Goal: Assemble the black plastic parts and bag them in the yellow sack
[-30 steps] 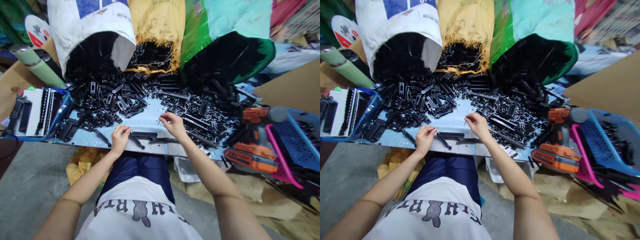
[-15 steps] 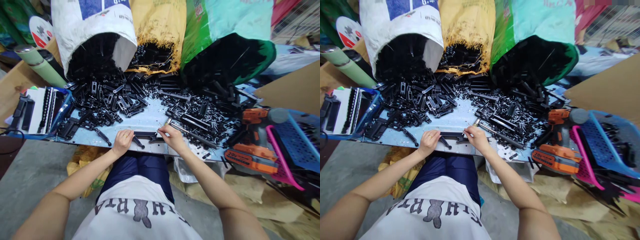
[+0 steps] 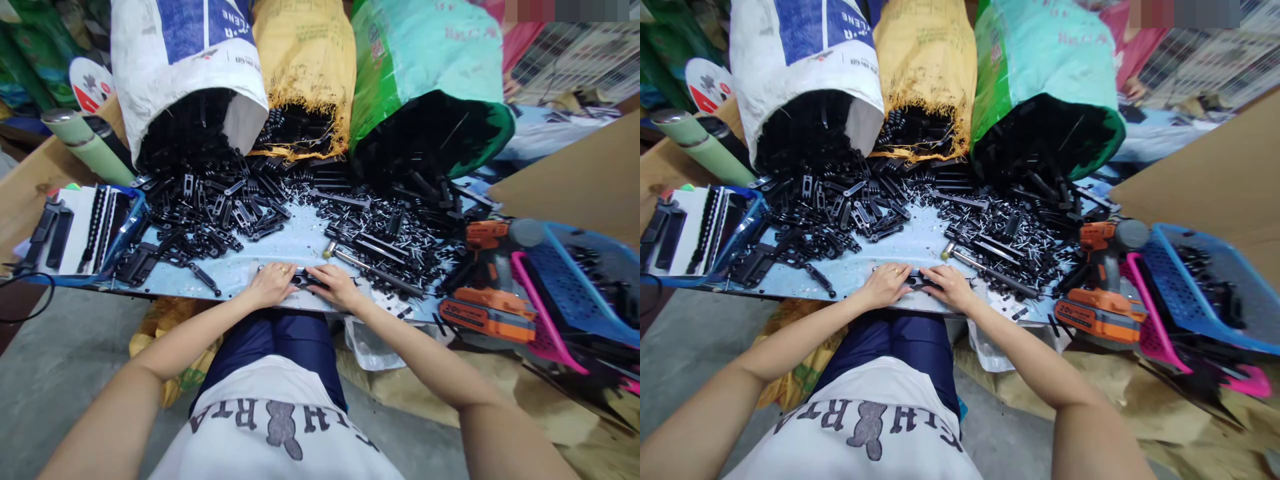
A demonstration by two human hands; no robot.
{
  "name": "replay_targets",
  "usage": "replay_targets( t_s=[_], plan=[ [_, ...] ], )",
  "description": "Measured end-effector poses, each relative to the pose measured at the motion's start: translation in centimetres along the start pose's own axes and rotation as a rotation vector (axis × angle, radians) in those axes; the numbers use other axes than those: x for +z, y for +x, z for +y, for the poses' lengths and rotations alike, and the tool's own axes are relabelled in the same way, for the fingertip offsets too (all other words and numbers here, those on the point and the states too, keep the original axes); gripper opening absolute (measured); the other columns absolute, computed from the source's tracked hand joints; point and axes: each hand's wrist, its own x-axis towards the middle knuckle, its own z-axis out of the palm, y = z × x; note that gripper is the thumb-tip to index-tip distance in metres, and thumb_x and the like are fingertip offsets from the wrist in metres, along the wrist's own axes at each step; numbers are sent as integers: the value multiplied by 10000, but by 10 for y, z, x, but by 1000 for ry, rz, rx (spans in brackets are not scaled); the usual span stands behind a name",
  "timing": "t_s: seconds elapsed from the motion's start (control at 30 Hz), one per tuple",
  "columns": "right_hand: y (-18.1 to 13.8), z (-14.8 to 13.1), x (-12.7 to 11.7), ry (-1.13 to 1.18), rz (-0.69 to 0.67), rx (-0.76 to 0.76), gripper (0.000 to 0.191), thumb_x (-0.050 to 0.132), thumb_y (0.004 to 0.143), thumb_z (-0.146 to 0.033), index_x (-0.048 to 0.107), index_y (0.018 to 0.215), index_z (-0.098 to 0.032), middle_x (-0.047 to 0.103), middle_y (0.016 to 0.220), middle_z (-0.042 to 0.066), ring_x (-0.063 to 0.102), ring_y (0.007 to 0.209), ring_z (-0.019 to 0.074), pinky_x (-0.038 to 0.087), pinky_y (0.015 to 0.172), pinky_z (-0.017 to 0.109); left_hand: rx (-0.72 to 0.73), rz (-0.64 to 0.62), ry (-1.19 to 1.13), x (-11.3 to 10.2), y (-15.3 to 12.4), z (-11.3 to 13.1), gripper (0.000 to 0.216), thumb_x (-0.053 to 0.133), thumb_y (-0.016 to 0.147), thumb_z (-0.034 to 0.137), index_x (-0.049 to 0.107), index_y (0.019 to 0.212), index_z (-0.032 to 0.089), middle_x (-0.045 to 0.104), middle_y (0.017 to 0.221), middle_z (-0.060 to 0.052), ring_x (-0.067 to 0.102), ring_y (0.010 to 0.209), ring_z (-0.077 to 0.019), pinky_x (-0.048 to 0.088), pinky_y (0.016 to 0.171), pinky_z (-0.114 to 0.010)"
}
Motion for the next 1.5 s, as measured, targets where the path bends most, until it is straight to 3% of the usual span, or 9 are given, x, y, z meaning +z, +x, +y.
replay_targets(
  t_s=[0.23,0.4,0.6,0.7,0.8,0.93,1.1,1.27,1.5],
  plan=[
    [9,18,-9,-118,-105,-163,457,445,902,-477,547,1229,-175,639,921,101,570,799,184,430,688,301,42,-105,3,-9,5,-6,460,434,904,444,511,1236,134,630,1037,-146,584,949,-225,421,805,-344],
    [9,-2,-30,-270,-13,25,552,431,820,-657,600,629,-167,542,563,59,498,548,163,335,526,282,-150,-10,-20,-16,7,-7,457,377,913,478,643,783,130,595,640,-92,566,645,-187,432,679,-322],
    [6,-77,-80,489,46,-298,515,315,894,-609,516,641,-209,479,499,10,464,476,131,310,486,273,-7,195,-601,-60,-26,37,671,104,908,596,575,623,212,539,514,-47,530,507,-146,429,562,-288],
    [13,-116,-57,774,202,-199,522,189,911,-589,495,698,-223,463,510,19,467,494,156,373,507,293,-28,314,-852,-73,-35,71,741,-7,896,592,579,632,223,570,528,-54,557,511,-140,451,551,-289],
    [37,-129,-9,660,572,176,581,18,887,-547,498,878,-220,541,735,113,535,696,235,454,626,397,-118,488,-779,-61,-29,86,844,-103,867,591,643,744,215,647,663,-97,617,647,-172,485,620,-327],
    [76,-69,11,415,742,389,464,48,900,-382,420,1111,-203,490,1171,191,504,1075,269,433,849,472,-78,518,-427,-23,5,60,951,-114,811,673,634,1120,173,669,930,-148,611,919,-231,473,760,-364],
    [91,71,-41,-4,694,628,357,272,900,-415,504,1023,-172,549,1072,147,497,1033,248,400,902,415,-128,122,-51,15,78,-3,720,280,840,676,504,1304,173,640,963,-152,592,869,-248,433,720,-345],
    [114,146,-72,-250,302,595,310,318,915,-310,578,1007,-167,590,1024,126,471,992,242,384,892,371,-199,52,60,27,118,-55,716,340,840,651,554,1215,80,631,947,-192,566,923,-296,405,719,-362],
    [176,192,-69,-416,-134,605,259,542,819,-193,646,1054,-161,513,1180,155,409,1110,293,395,846,402,-218,123,82,0,99,-81,456,431,897,468,535,1174,120,587,1099,-160,496,1059,-268,391,829,-361]
  ],
)
